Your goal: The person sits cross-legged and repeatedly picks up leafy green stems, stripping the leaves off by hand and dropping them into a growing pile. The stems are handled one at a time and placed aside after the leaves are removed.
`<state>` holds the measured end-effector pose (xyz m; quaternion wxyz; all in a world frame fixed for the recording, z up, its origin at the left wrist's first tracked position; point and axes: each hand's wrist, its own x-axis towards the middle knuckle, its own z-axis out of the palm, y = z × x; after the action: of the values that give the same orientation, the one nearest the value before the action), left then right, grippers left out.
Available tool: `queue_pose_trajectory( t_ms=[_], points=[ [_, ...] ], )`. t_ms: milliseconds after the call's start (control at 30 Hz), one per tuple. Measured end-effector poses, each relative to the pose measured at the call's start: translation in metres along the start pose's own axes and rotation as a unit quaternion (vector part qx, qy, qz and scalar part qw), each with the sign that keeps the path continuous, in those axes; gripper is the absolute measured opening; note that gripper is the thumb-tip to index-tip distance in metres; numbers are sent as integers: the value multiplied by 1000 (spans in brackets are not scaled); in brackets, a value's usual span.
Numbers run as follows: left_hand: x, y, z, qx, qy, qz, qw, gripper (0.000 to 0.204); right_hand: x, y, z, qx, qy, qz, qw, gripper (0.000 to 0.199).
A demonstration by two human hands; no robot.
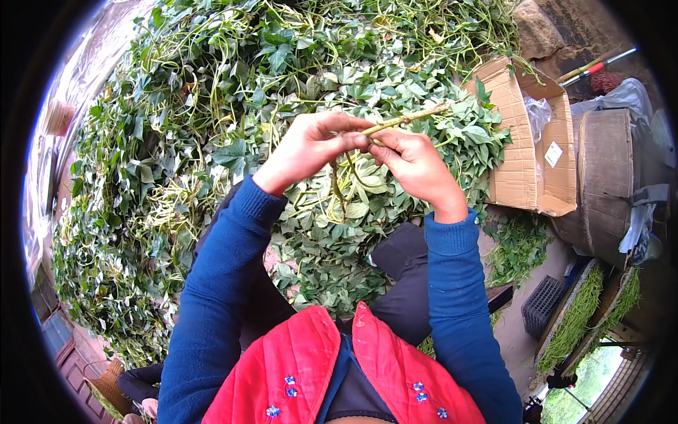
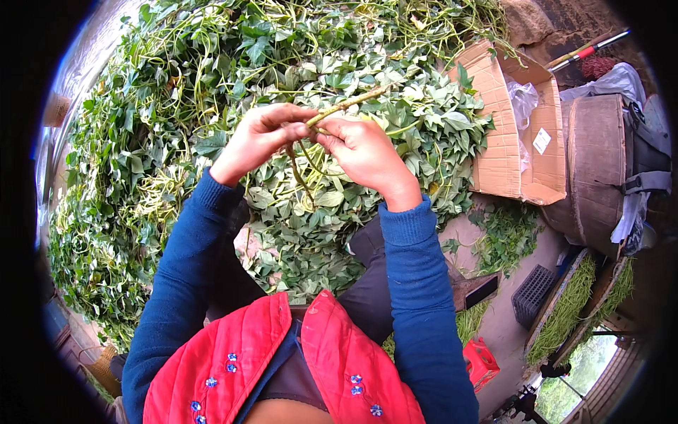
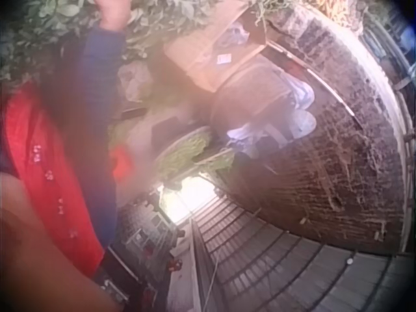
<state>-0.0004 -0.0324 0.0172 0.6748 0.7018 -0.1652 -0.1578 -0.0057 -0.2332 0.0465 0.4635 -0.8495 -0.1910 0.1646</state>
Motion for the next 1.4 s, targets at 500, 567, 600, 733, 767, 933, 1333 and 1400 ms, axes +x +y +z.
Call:
queue_pose_trajectory(
  t_ms=[500,567,600,733,767,933,1333,1400],
  points=[
    [8,-35,31,173,231,-26,957,15,-3,-32,62,-479,124,18,869,9],
    [10,-30,34,192,207,-49,958,14,-5,-26,64,-484,124,18,866,9],
    [10,-29,35,202,195,-60,958,14,-6,-26,63,-484,122,21,866,9],
    [9,-35,36,214,181,-62,958,15,-10,-23,49,-455,92,17,886,10],
    [7,-35,34,225,174,-62,957,16,-9,-18,37,-432,72,3,899,10],
    [9,-20,25,34,50,-186,981,17,0,17,-18,-324,30,-126,937,10],
    [-11,-21,9,-137,7,-190,972,20,14,72,-32,-186,76,131,971,15],
    [-5,-17,3,-178,67,-185,964,20,-4,97,-49,-66,171,107,977,17]
  ],
)
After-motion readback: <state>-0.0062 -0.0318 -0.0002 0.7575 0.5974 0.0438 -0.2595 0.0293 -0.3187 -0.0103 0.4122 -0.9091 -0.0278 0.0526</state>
